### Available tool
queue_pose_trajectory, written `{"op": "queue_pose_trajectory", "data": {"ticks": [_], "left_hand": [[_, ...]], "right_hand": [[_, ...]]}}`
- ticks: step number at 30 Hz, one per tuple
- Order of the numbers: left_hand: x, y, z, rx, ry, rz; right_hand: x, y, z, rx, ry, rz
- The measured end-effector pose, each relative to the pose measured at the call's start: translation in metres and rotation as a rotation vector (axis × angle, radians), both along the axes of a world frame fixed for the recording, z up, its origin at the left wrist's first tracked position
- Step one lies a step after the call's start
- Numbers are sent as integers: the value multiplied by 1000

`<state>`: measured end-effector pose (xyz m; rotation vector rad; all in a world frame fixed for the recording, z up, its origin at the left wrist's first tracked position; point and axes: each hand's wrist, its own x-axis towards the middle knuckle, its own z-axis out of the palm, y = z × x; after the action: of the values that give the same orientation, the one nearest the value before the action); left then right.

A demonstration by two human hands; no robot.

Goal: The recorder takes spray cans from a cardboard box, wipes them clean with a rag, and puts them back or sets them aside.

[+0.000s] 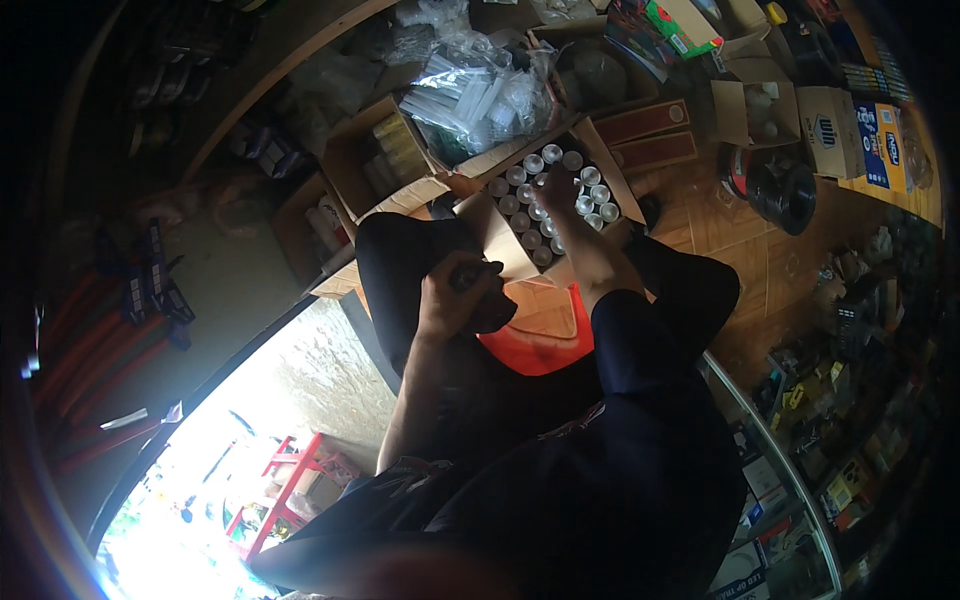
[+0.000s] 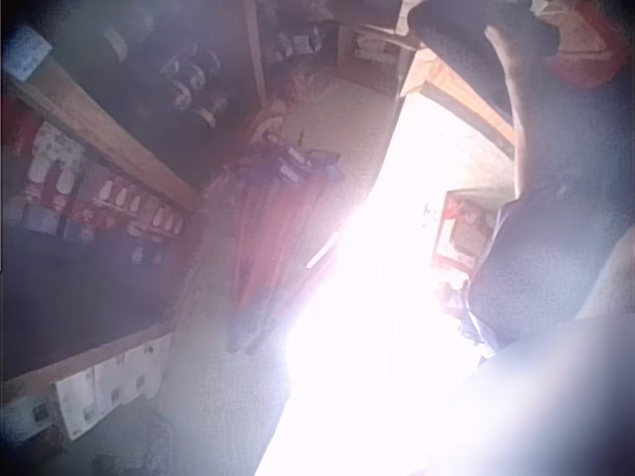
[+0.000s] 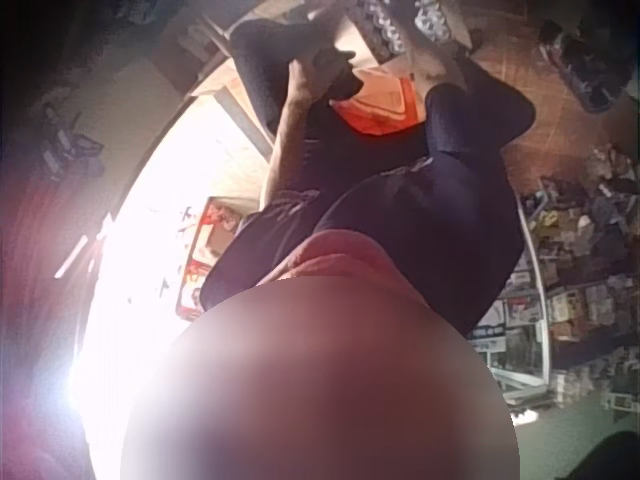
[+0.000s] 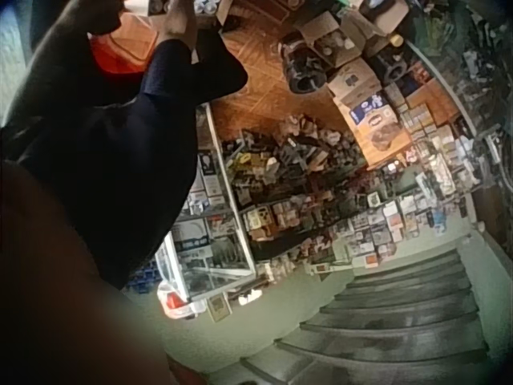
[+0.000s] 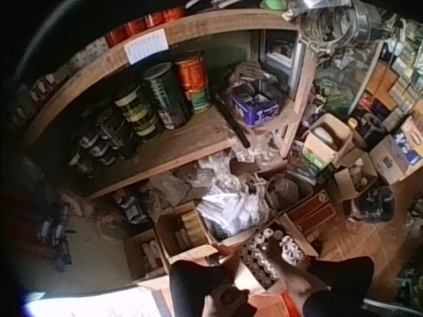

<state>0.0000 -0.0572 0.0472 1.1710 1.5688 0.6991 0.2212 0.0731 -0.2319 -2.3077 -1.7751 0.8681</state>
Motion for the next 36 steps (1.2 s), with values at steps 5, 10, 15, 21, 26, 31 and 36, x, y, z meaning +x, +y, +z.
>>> {"op": "queue_pose_trajectory", "data": {"ticks": [5, 10, 15, 21, 26, 31, 36], "left_hand": [[11, 8, 3, 14, 2, -39], [8, 2, 5, -8, -15, -24], [1, 1, -2, 179, -333, 135], [-4, 22, 16, -18, -1364, 517], [21, 22, 56, 72, -1473, 438], [69, 15, 183, 185, -1386, 356], [90, 6, 242, 690, -647, -378]], "right_hand": [[22, 11, -15, -35, -86, 83], [2, 8, 44, -64, -41, 38], [20, -17, 137, 133, 161, 113], [59, -79, 261, 777, 715, 63], [54, -113, 392, 814, 1509, -94], [35, -133, 444, 643, 1891, -227], [38, -125, 383, 611, 1756, 169]]}}
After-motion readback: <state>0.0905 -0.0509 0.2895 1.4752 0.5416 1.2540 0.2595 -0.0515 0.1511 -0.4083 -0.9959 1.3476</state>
